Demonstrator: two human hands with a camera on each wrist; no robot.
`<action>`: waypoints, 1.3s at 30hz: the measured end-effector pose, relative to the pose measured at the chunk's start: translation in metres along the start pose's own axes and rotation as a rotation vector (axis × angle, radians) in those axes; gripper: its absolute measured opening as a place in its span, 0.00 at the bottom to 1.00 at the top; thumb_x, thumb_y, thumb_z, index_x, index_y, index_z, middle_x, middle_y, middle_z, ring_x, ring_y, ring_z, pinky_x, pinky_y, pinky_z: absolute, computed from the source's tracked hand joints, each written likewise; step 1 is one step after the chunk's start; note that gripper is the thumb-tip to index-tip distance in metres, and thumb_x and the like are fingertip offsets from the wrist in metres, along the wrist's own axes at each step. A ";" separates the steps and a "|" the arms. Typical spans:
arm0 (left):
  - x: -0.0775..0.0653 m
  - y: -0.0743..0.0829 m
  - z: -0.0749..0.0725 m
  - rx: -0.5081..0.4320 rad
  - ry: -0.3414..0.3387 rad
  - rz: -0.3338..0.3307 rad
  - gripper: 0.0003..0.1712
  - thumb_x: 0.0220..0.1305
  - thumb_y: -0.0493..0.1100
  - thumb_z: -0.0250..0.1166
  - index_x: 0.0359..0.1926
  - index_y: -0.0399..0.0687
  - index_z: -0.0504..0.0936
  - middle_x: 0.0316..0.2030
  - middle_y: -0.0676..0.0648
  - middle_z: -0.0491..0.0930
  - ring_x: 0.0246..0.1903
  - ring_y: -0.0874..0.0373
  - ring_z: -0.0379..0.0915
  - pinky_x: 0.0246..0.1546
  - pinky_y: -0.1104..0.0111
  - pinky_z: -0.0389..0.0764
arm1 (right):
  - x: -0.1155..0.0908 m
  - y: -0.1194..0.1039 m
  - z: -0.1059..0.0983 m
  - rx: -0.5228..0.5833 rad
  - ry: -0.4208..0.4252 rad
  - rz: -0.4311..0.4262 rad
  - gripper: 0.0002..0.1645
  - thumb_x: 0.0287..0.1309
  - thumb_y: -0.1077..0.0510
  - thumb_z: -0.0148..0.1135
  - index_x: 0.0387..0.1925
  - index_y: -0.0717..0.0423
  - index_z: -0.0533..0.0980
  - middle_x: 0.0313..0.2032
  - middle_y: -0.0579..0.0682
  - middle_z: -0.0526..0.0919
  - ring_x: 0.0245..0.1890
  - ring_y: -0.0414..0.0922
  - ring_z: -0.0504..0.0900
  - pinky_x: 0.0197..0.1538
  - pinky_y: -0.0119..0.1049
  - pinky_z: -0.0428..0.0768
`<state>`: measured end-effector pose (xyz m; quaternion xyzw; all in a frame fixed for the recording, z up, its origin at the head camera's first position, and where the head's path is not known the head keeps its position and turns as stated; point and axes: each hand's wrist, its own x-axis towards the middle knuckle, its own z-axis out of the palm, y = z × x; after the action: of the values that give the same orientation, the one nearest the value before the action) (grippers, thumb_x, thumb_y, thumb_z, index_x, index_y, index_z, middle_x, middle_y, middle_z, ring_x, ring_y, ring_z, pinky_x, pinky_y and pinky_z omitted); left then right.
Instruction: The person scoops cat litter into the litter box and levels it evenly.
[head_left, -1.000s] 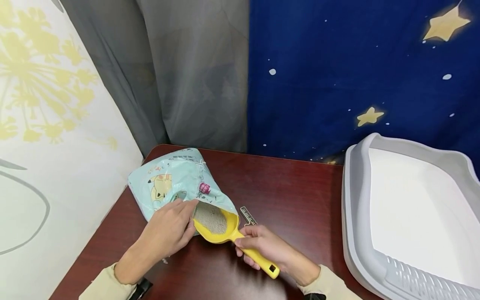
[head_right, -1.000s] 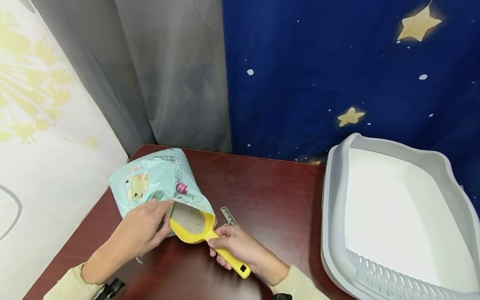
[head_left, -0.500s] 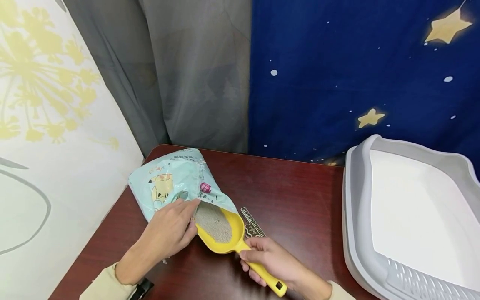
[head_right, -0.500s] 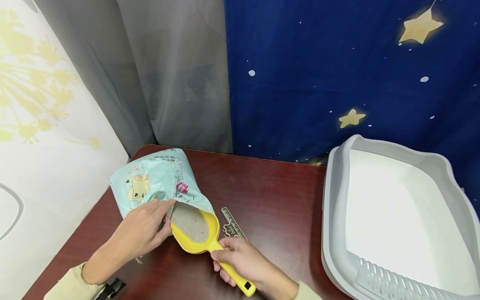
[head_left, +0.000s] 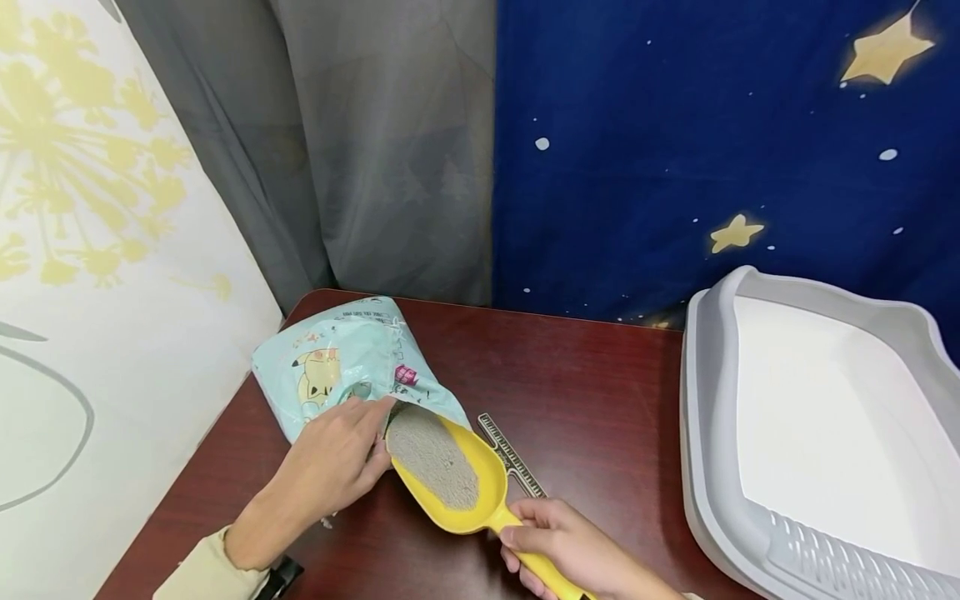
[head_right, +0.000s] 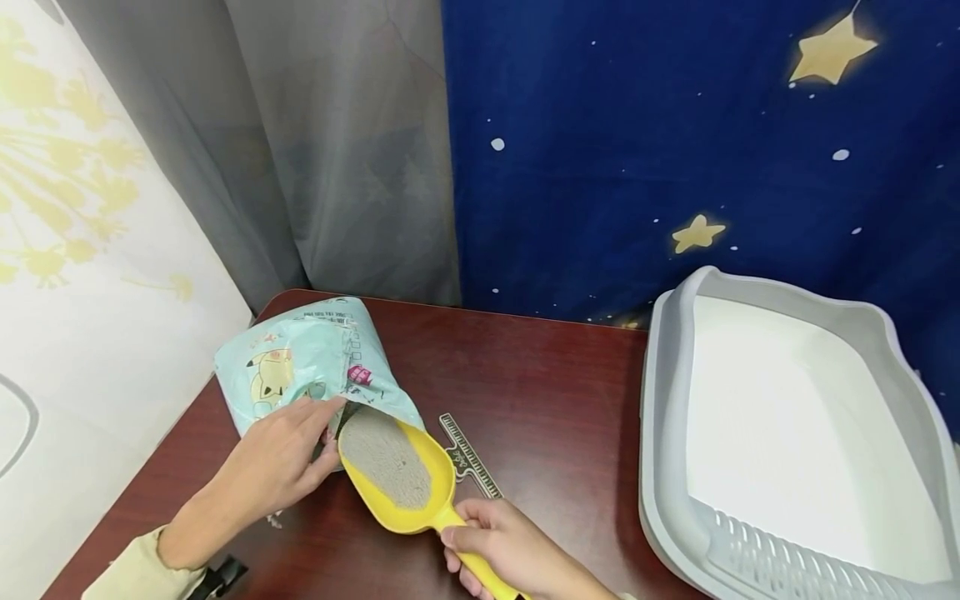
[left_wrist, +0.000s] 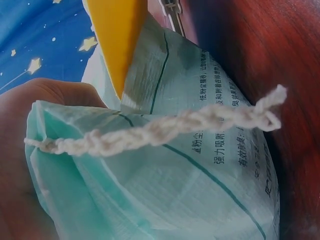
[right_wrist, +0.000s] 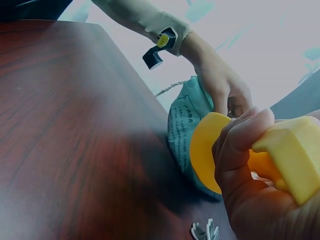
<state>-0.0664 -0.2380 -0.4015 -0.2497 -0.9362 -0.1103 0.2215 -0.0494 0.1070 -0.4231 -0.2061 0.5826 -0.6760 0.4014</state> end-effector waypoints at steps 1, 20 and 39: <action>0.000 0.000 0.000 0.001 0.002 0.001 0.28 0.57 0.35 0.69 0.61 0.31 0.84 0.47 0.41 0.89 0.41 0.49 0.83 0.41 0.54 0.88 | -0.001 0.001 -0.001 0.004 -0.005 -0.002 0.17 0.77 0.63 0.55 0.46 0.82 0.71 0.32 0.52 0.80 0.19 0.35 0.75 0.23 0.25 0.73; 0.002 -0.002 -0.001 -0.010 0.014 -0.019 0.28 0.55 0.35 0.70 0.59 0.33 0.86 0.37 0.48 0.86 0.35 0.56 0.79 0.30 0.61 0.83 | -0.031 0.005 -0.007 0.047 -0.084 -0.022 0.24 0.77 0.63 0.55 0.52 0.89 0.68 0.33 0.45 0.80 0.31 0.32 0.77 0.35 0.22 0.75; 0.001 -0.004 0.003 -0.009 0.057 -0.001 0.29 0.54 0.35 0.69 0.59 0.35 0.86 0.40 0.47 0.88 0.36 0.54 0.81 0.32 0.58 0.84 | -0.090 -0.016 -0.028 0.264 -0.107 -0.095 0.18 0.82 0.66 0.41 0.55 0.83 0.67 0.35 0.45 0.81 0.25 0.36 0.71 0.22 0.27 0.64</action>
<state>-0.0706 -0.2403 -0.4043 -0.2472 -0.9290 -0.1214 0.2471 -0.0216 0.1951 -0.3973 -0.2148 0.4559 -0.7531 0.4230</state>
